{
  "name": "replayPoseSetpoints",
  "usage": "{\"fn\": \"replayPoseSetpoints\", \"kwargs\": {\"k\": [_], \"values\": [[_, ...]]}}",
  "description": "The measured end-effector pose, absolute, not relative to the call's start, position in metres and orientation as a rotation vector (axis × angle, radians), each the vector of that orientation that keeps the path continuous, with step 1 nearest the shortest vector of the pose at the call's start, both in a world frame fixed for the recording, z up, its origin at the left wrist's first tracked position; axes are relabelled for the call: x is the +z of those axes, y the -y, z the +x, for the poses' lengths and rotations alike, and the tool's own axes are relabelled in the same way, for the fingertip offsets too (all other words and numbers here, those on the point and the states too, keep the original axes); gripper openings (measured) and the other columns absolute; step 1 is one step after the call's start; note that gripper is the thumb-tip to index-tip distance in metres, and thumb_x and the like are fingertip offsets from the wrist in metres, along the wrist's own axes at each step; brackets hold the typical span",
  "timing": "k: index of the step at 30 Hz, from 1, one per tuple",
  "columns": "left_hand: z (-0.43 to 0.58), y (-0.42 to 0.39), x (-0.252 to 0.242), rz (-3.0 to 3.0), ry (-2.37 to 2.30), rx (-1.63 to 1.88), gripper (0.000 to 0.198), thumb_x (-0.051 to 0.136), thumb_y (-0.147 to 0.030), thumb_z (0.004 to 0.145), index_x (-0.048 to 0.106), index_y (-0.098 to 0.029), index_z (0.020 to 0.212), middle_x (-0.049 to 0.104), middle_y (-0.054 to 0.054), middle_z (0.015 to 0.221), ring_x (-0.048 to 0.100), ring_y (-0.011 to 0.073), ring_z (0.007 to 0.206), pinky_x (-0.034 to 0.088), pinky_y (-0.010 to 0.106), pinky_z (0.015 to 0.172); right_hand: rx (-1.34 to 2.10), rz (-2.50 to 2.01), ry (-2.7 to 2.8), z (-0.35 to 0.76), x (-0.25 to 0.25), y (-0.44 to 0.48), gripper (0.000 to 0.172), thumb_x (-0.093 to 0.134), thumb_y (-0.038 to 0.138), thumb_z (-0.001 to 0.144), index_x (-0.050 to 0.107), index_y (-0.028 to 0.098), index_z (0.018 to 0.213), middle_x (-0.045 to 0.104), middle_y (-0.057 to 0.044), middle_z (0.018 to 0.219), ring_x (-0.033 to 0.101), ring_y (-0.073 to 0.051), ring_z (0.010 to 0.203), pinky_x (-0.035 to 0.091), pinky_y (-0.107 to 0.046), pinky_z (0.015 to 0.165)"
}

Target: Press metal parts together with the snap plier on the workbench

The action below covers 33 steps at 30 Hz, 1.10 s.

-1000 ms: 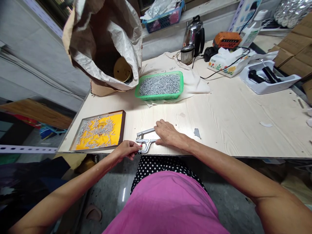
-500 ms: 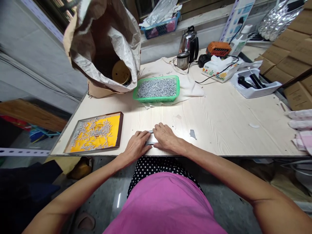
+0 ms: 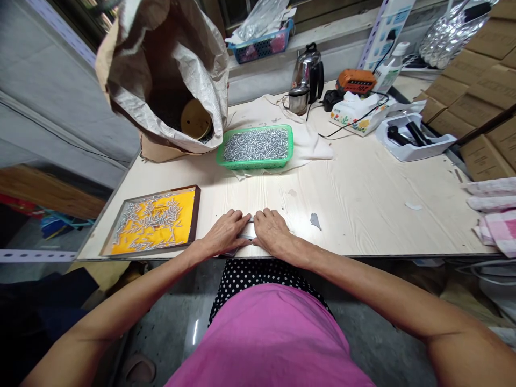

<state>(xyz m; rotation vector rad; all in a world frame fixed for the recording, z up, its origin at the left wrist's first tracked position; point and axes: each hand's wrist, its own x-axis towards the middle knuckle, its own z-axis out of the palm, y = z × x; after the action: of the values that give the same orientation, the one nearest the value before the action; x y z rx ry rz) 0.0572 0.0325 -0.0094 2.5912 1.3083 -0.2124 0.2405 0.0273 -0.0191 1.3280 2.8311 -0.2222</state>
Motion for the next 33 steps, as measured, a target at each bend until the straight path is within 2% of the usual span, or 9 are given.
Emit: {"fn": "replayPoseSetpoints", "kwargs": {"k": [7,13,16,21,25,27,30,33], "values": [[0.054,-0.034,-0.014,2.535,-1.177,-0.068,0.029,0.058,-0.033,0.091,0.06,-0.014,0.113,0.059,0.01,0.102,0.051,0.0245,0.099,0.045,0.039,0.088,-0.244,1.287,-2.858,0.235,-0.021,-0.025,0.022,0.065,0.03,0.089,0.064,0.011,0.099,0.063,-0.014,0.097,0.056,-0.027,0.094,0.04,-0.036,0.079],[0.051,-0.029,-0.023,2.502,-1.234,-0.018,0.027,0.052,-0.037,0.096,0.066,-0.014,0.097,0.06,0.008,0.091,0.051,0.0234,0.091,0.045,0.036,0.082,-0.316,1.304,-2.889,0.231,-0.033,-0.027,0.018,0.058,0.03,0.094,0.064,0.013,0.096,0.064,-0.011,0.091,0.058,-0.024,0.088,0.039,-0.034,0.076],[0.051,-0.029,-0.024,2.488,-1.243,-0.013,0.027,0.055,-0.038,0.094,0.066,-0.013,0.091,0.06,0.008,0.089,0.051,0.0232,0.09,0.044,0.035,0.082,-0.344,1.275,-2.905,0.23,-0.035,-0.026,0.018,0.054,0.028,0.096,0.064,0.013,0.095,0.065,-0.01,0.088,0.058,-0.023,0.085,0.04,-0.034,0.075],[0.049,-0.033,-0.02,2.477,-1.275,0.027,0.031,0.061,-0.042,0.091,0.065,-0.014,0.105,0.061,0.008,0.097,0.052,0.0235,0.095,0.045,0.036,0.086,-0.314,1.314,-2.915,0.234,-0.027,-0.028,0.018,0.059,0.03,0.093,0.064,0.013,0.097,0.064,-0.011,0.095,0.056,-0.025,0.092,0.041,-0.034,0.077],[0.046,-0.028,-0.02,2.474,-1.371,0.067,0.05,0.067,-0.046,0.085,0.057,-0.011,0.12,0.061,0.014,0.112,0.053,0.0272,0.105,0.047,0.042,0.091,-0.333,1.316,-2.976,0.243,-0.025,-0.035,0.041,0.063,0.041,0.089,0.059,0.01,0.117,0.061,-0.015,0.111,0.053,-0.028,0.101,0.041,-0.037,0.081],[0.046,-0.018,-0.025,2.495,-1.388,0.159,0.05,0.065,-0.042,0.088,0.053,-0.011,0.126,0.058,0.016,0.123,0.051,0.0287,0.113,0.047,0.045,0.097,-0.374,1.306,-3.035,0.25,-0.029,-0.038,0.047,0.059,0.042,0.092,0.053,0.011,0.127,0.06,-0.015,0.117,0.051,-0.028,0.105,0.041,-0.037,0.084],[0.051,0.008,-0.037,2.546,-1.323,0.356,0.04,0.055,-0.033,0.095,0.05,-0.015,0.13,0.051,0.017,0.137,0.046,0.029,0.128,0.043,0.048,0.105,-0.411,1.344,-3.065,0.257,-0.039,-0.045,0.034,0.053,0.029,0.096,0.054,0.014,0.126,0.061,-0.013,0.118,0.051,-0.025,0.104,0.04,-0.035,0.083],[0.063,0.034,-0.047,2.552,-1.226,0.458,0.04,0.052,-0.035,0.097,0.049,-0.017,0.132,0.053,0.016,0.138,0.045,0.029,0.133,0.039,0.051,0.11,-0.336,1.393,-3.028,0.258,-0.05,-0.059,0.019,0.05,0.018,0.095,0.064,0.016,0.108,0.064,-0.01,0.105,0.051,-0.024,0.096,0.036,-0.034,0.078]]}}
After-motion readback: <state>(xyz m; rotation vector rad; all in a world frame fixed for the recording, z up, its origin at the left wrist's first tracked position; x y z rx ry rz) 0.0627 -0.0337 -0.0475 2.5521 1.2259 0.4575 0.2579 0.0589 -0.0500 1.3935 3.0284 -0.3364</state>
